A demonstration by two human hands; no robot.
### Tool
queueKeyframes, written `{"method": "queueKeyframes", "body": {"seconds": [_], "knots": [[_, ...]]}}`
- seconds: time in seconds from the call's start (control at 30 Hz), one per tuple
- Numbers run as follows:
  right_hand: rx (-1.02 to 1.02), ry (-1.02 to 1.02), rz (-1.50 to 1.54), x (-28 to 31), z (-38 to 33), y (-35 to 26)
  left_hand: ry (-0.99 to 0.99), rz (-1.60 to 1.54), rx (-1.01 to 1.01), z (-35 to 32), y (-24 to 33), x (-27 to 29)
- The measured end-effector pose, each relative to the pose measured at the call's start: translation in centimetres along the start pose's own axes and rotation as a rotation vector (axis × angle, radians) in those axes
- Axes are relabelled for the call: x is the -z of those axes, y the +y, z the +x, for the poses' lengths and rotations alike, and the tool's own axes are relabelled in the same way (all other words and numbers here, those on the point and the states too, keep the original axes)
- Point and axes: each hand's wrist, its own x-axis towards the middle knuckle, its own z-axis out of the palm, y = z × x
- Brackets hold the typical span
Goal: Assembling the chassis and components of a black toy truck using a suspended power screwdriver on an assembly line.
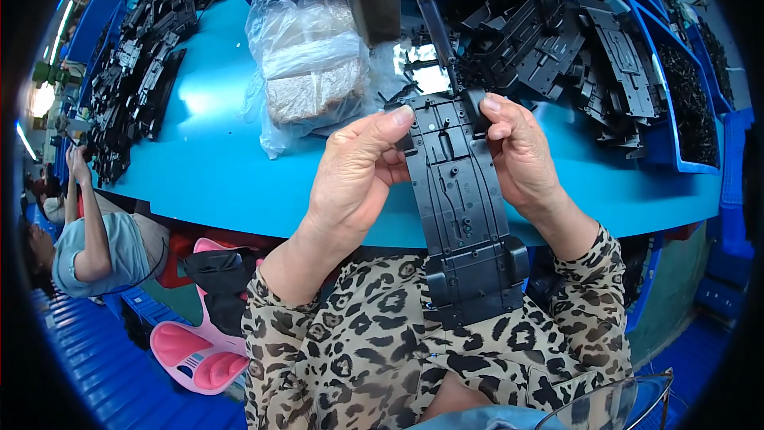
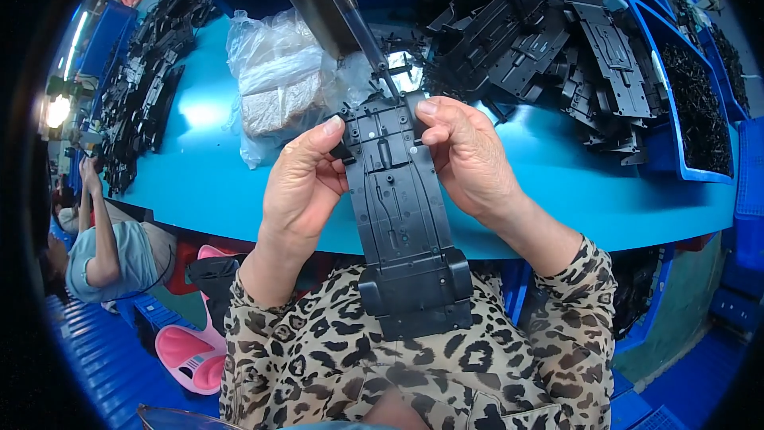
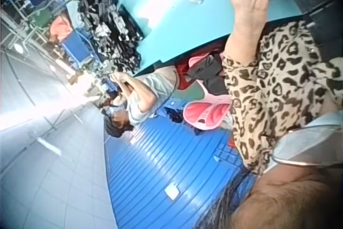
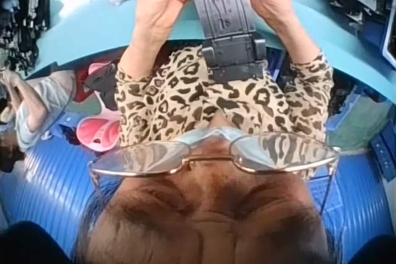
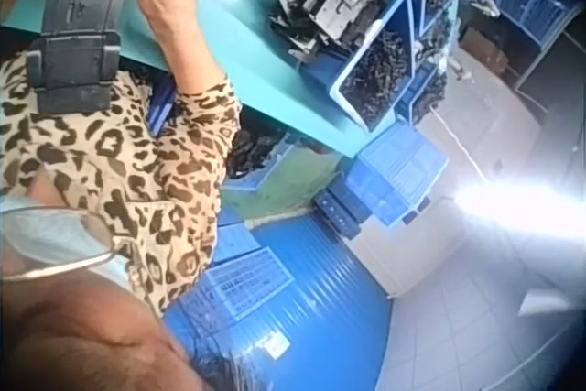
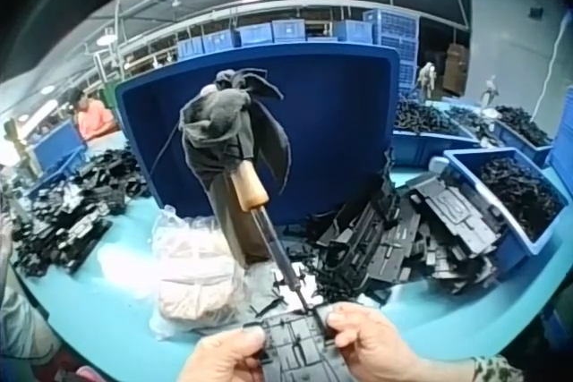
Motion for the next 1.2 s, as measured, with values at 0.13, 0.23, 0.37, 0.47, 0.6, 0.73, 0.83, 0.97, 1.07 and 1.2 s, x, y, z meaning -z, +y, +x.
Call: {"method": "queueKeyframes", "body": {"seconds": [0.13, 0.23, 0.37, 0.47, 0.6, 0.73, 0.83, 0.97, 1.07, 1.2], "knots": [[-0.001, -0.011, 0.015, 0.03, -0.07, -0.06, 0.020, 0.007, 0.002, 0.00, -0.06, -0.19], [-0.010, -0.009, 0.035, 0.28, 0.07, -0.03, 0.022, 0.020, 0.002, 0.07, -0.01, -0.21], [-0.015, -0.013, 0.033, -0.22, -0.02, -0.12, 0.015, 0.004, -0.001, -0.22, 0.12, -0.15], [-0.024, -0.009, 0.035, -0.06, -0.15, -0.13, 0.011, 0.012, 0.004, -0.10, 0.05, -0.21], [-0.012, 0.002, 0.007, 0.07, -0.14, 0.04, 0.018, 0.001, 0.003, -0.12, -0.05, -0.11], [-0.010, 0.006, 0.007, -0.21, -0.20, -0.13, 0.015, -0.011, 0.005, -0.11, 0.09, -0.25], [0.002, 0.008, 0.001, -0.47, -0.22, -0.28, -0.002, -0.003, 0.009, -0.08, 0.19, -0.34], [-0.005, 0.002, 0.013, 0.05, -0.07, 0.04, -0.007, -0.014, 0.004, -0.11, 0.11, -0.27], [0.014, 0.013, 0.001, -0.03, -0.12, 0.02, -0.009, -0.003, 0.006, -0.10, 0.17, -0.32], [0.001, 0.026, 0.023, 0.00, -0.09, 0.00, -0.009, 0.002, -0.002, -0.10, 0.10, -0.37]]}}
